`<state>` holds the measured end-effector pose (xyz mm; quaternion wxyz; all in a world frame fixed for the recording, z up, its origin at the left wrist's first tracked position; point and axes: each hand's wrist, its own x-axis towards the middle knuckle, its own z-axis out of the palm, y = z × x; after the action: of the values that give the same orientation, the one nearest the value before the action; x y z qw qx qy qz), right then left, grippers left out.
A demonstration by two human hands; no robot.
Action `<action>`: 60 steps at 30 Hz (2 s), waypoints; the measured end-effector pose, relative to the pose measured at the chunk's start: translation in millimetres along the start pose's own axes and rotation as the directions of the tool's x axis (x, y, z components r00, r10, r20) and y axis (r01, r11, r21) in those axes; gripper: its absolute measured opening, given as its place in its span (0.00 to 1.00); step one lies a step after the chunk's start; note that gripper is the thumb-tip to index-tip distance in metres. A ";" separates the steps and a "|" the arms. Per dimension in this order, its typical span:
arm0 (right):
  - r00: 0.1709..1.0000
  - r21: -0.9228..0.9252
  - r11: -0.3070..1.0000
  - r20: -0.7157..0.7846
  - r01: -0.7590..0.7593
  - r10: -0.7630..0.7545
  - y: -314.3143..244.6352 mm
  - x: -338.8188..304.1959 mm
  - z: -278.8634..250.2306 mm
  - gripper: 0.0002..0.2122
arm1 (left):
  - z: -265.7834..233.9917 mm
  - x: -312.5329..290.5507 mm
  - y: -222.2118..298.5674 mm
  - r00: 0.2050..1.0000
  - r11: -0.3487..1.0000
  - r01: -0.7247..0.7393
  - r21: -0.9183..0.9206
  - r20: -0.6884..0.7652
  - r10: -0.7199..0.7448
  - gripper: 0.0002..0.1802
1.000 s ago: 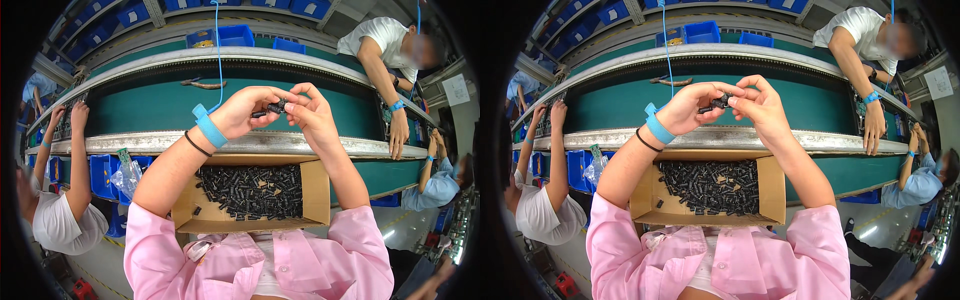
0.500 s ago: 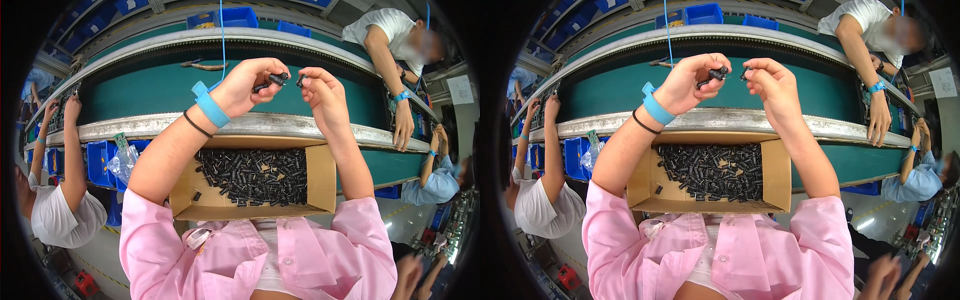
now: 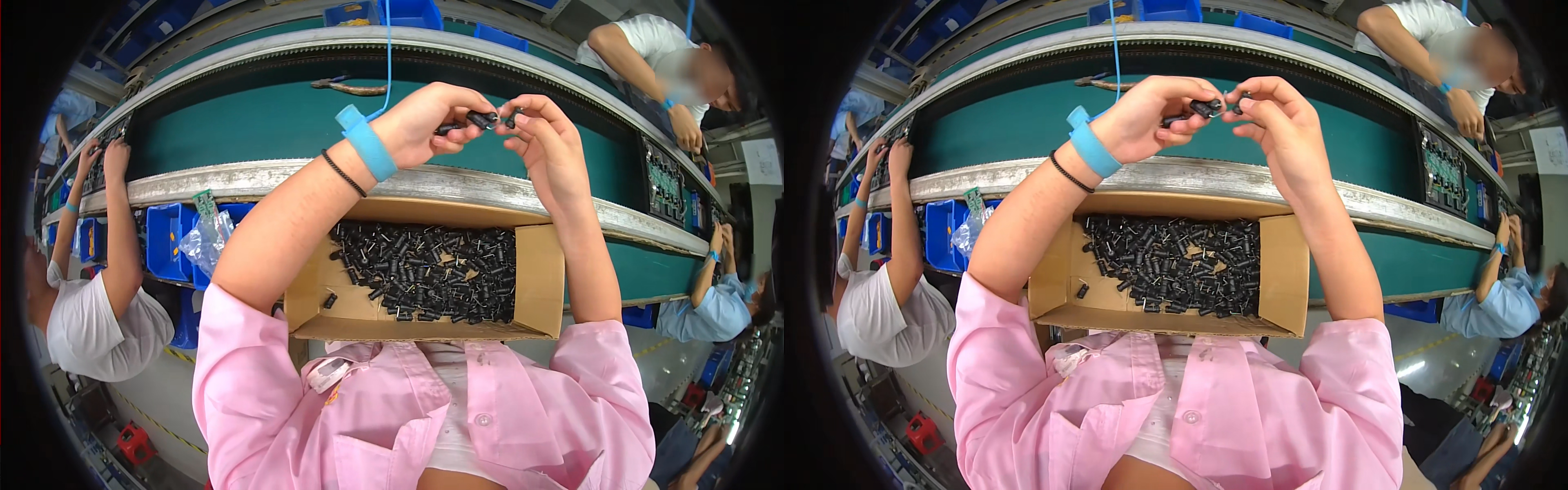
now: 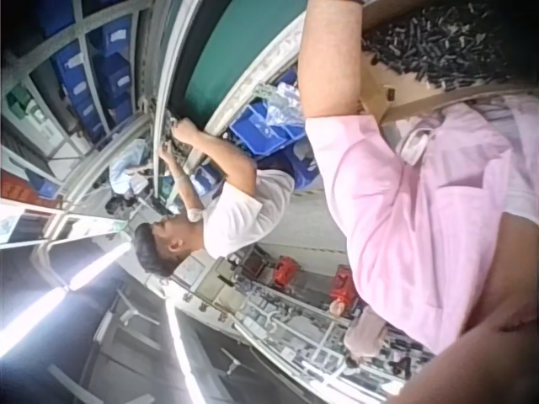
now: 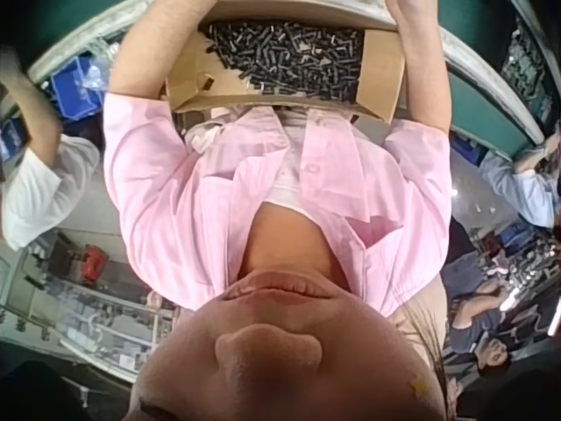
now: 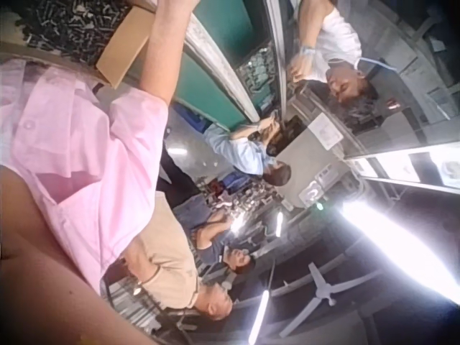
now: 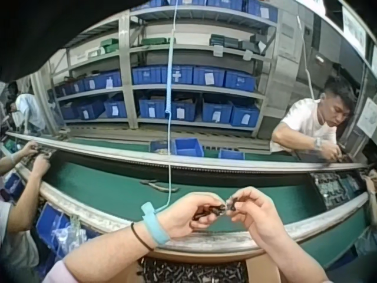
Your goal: The person takes electronic components from a cardboard box and inserts them onto circuit boards on a conveyor belt assembly line by hand.
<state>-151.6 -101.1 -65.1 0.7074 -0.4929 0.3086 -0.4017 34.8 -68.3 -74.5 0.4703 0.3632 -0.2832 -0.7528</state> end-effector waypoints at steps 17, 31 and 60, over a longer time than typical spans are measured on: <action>0.997 -0.185 0.983 -0.071 0.023 -0.036 -0.3 -3.4 -0.6 0.08 | 7.2 -11.5 -0.4 0.926 0.937 0.089 0.338 0.318 -0.203 0.08; 0.996 -0.575 0.813 0.052 0.091 -0.075 4.0 -5.0 7.3 0.08 | 59.1 -50.8 -40.9 0.751 0.048 -0.609 0.792 0.595 -0.288 0.07; 0.868 -0.859 0.471 0.380 0.201 0.321 -1.6 -8.5 17.1 0.09 | 41.2 -25.7 -70.0 0.693 -0.042 -0.563 0.825 0.444 -0.568 0.12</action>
<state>-141.9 -86.3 -57.7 0.4199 -0.8575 0.2967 -0.0194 -26.3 -13.4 -97.4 -0.1065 0.2522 -0.8884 -0.3686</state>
